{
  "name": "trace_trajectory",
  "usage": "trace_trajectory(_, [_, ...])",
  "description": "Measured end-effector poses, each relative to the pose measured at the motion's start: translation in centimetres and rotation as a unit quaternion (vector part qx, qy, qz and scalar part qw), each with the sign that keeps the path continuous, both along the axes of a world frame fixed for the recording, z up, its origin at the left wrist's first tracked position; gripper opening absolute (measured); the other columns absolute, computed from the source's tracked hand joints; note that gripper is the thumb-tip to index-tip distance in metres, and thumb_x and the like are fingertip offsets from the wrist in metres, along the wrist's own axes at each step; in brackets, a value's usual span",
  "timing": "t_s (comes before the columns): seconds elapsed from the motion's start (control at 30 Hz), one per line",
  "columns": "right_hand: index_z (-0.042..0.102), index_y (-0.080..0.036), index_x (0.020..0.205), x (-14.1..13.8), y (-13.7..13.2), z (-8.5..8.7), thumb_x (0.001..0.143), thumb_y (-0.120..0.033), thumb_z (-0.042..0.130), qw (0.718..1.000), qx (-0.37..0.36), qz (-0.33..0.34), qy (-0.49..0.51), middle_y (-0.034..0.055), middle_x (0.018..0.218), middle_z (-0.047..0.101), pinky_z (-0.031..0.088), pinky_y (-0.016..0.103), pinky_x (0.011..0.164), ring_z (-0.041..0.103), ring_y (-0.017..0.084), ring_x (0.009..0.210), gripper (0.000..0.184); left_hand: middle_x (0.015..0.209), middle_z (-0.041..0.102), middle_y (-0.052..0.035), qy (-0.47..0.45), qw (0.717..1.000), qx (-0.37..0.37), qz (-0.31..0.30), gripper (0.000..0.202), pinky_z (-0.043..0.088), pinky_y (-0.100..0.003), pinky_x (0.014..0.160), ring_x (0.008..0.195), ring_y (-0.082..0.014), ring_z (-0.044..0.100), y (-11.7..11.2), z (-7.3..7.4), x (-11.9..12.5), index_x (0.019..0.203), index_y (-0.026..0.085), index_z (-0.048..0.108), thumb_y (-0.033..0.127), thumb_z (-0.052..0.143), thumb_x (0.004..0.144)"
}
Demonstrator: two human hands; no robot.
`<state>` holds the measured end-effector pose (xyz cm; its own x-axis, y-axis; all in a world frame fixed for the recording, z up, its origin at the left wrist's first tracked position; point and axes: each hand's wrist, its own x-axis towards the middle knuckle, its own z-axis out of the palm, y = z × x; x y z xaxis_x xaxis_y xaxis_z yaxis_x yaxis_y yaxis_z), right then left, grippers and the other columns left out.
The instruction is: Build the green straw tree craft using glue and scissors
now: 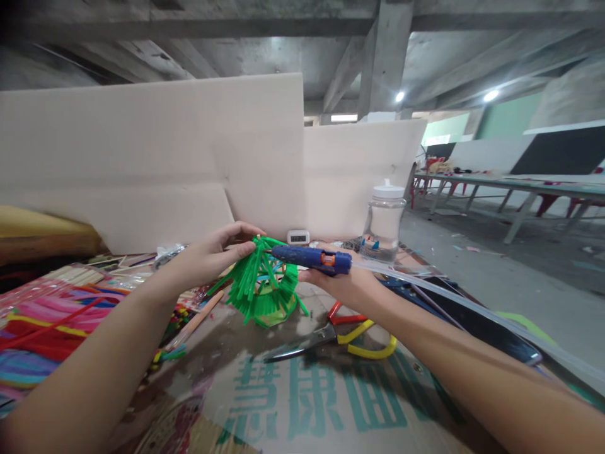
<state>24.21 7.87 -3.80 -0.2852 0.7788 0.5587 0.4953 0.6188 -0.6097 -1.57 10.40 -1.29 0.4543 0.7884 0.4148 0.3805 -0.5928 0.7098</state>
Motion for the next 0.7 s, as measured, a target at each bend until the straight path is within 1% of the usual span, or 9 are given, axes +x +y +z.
trace_trajectory(0.2, [0.067, -0.023, 0.088, 0.04, 0.13, -0.20, 0.074, -0.039, 0.071, 1.000, -0.004, 0.004, -0.001, 0.0036, 0.082, 0.071, 0.053, 0.036, 0.075, 0.065, 0.025, 0.085, 0.021, 0.113, 0.067, -0.0071, 0.002, 1.000, 0.006, 0.003, 0.034, 0.050, -0.035, 0.086, 0.101, -0.0220, 0.062, 0.06, 0.00, 0.00, 0.114, 0.020, 0.062, 0.044, 0.057, 0.090])
trace_trajectory(0.43, [0.067, -0.023, 0.086, 0.05, 0.20, -0.33, 0.074, -0.040, 0.071, 1.000, -0.001, -0.006, -0.003, 0.0034, 0.082, 0.071, 0.053, 0.036, 0.071, 0.065, 0.025, 0.082, 0.021, 0.112, 0.067, -0.0069, 0.003, 1.000, 0.010, 0.003, 0.034, 0.050, -0.035, 0.084, 0.100, -0.0216, 0.062, 0.04, -0.02, -0.02, 0.115, 0.021, 0.061, 0.044, 0.057, 0.090])
trace_trajectory(0.57, [0.067, -0.024, 0.088, 0.08, 0.17, -0.28, 0.074, -0.040, 0.070, 1.000, -0.010, -0.009, -0.008, 0.0033, 0.083, 0.071, 0.052, 0.036, 0.071, 0.064, 0.025, 0.083, 0.022, 0.112, 0.067, -0.0071, 0.002, 1.000, 0.008, 0.005, 0.034, 0.050, -0.035, 0.083, 0.100, -0.0220, 0.063, 0.05, -0.01, -0.04, 0.115, 0.021, 0.062, 0.044, 0.057, 0.090])
trace_trajectory(0.7, [0.066, -0.023, 0.084, 0.01, 0.06, -0.12, 0.074, -0.043, 0.070, 1.000, -0.006, -0.009, -0.012, 0.0044, 0.082, 0.070, 0.052, 0.037, 0.073, 0.064, 0.026, 0.084, 0.023, 0.113, 0.066, -0.0067, -0.002, 1.000, 0.000, -0.001, 0.034, 0.050, -0.034, 0.083, 0.100, -0.0217, 0.062, 0.12, -0.02, -0.09, 0.114, 0.021, 0.061, 0.044, 0.057, 0.090])
